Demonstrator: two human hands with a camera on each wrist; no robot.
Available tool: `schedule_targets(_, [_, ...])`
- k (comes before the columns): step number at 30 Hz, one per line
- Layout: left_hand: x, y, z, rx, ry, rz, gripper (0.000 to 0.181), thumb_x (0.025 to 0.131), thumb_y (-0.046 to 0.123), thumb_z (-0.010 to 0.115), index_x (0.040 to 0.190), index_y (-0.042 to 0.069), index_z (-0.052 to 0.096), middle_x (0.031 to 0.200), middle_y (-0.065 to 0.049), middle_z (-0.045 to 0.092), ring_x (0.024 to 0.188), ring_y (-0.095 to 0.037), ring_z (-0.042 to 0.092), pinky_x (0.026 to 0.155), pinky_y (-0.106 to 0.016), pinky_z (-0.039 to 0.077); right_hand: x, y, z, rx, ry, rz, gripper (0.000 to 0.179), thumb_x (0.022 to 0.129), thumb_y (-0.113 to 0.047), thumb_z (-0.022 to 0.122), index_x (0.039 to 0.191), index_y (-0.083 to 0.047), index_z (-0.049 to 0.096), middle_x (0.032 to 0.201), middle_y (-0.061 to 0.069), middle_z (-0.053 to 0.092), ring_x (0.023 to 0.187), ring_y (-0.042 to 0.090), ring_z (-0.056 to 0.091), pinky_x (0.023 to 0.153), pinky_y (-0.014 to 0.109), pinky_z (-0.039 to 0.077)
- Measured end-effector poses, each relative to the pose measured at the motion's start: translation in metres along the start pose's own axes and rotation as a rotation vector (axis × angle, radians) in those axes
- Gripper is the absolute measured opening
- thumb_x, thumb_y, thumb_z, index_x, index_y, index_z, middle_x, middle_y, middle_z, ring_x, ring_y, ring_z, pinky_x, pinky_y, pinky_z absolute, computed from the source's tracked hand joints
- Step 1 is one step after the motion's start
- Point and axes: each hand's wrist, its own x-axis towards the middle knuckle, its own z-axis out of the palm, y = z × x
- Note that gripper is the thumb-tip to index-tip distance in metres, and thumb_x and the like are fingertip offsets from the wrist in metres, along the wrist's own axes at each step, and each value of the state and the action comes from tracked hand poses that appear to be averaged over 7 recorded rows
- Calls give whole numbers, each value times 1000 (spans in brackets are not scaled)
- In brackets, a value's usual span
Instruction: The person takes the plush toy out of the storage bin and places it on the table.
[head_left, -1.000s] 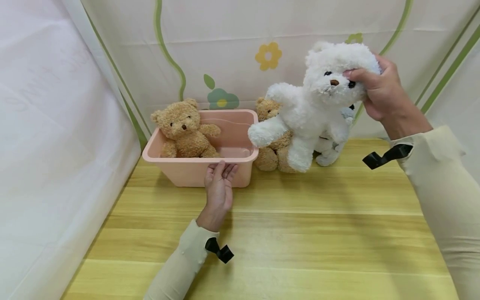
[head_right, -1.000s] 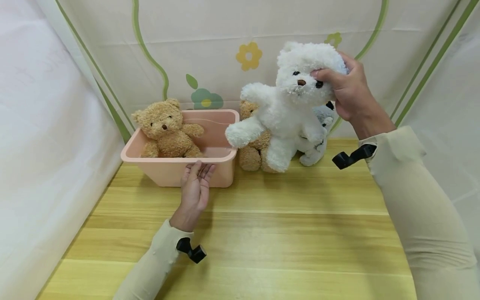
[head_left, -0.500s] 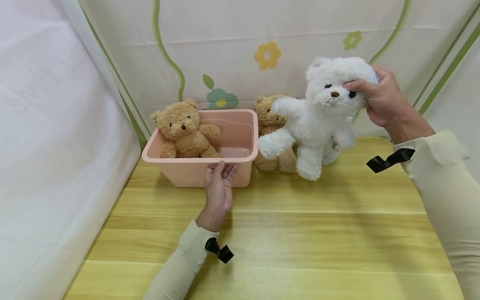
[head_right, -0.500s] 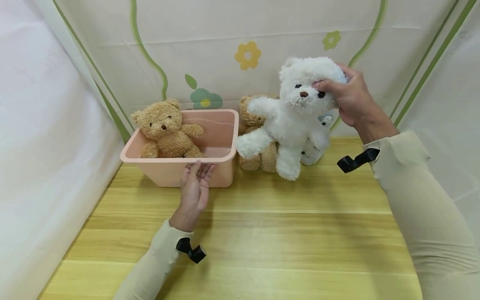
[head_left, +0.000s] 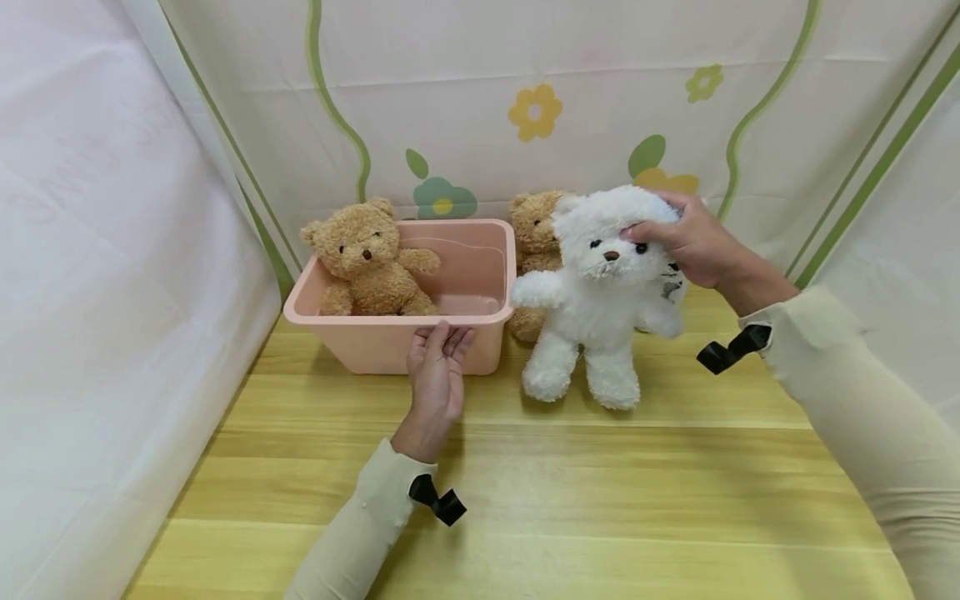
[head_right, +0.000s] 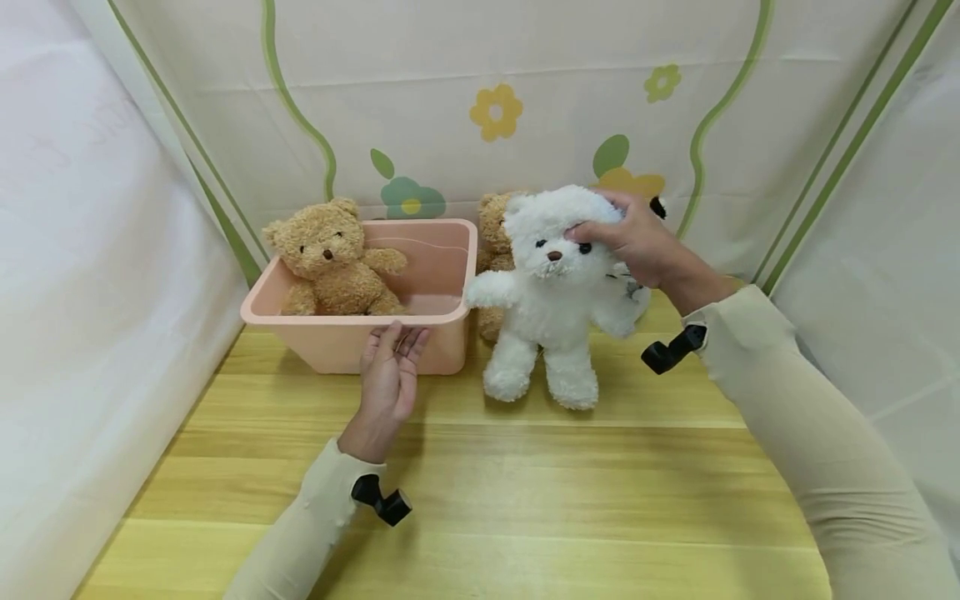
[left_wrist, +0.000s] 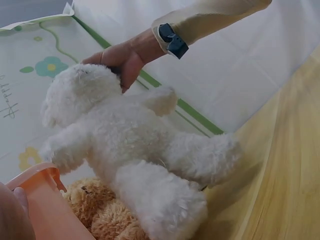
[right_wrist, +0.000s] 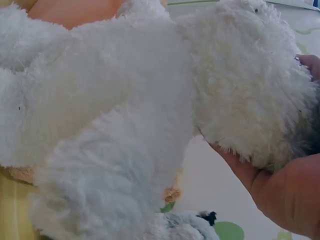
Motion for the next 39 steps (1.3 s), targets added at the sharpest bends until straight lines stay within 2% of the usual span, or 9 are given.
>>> schedule_targets(8, [0,0,0,4,1,0,9,101,3,51,94,9,50,84,-6,65,77,-15,67,77,-25,63,1,16,5,-67,30,46,37,92,0,65,127,-12,62,117,1,61,94,14,66,73,27,62])
schedule_targets(12, [0,0,0,3,3,2,8,101,3,51,95,9,50,84,-6,65,78,-15,67,77,-25,63,2,19,6,-117,56,94,45,92,-4,68,135,-13,57,120,-1,61,99,13,65,75,26,62])
schedule_targets(17, [-1,0,-1,7,-20,3,7,101,4,50,95,8,49,86,-6,64,79,-15,67,78,-25,63,2,21,7,-230,70,128,57,92,-10,69,145,-12,47,128,-2,56,104,10,63,78,24,61])
schedule_targets(21, [-1,1,-1,5,-32,3,8,102,4,49,95,8,48,87,-7,63,80,-15,67,78,-25,63,1,26,8,-327,73,148,58,90,-14,72,144,-13,49,129,-5,55,104,8,63,79,25,61])
schedule_targets(27, [-1,0,-2,6,-33,2,7,101,5,50,96,8,48,87,-7,63,80,-15,67,78,-25,62,2,41,11,-319,23,139,57,90,-8,72,142,-9,50,119,-6,62,103,10,64,80,26,61])
schedule_targets(35, [0,-1,-2,5,-31,1,7,102,5,49,96,9,48,87,-7,62,80,-15,67,77,-24,62,8,54,21,-321,-19,70,59,85,-2,74,140,-6,52,123,-2,60,106,13,61,84,23,59])
schedule_targets(39, [-1,0,-2,4,-33,1,6,101,5,50,96,8,48,88,-7,62,80,-15,67,77,-24,62,7,58,21,-314,-21,84,61,84,0,75,140,-5,51,125,-1,58,106,14,61,87,24,59])
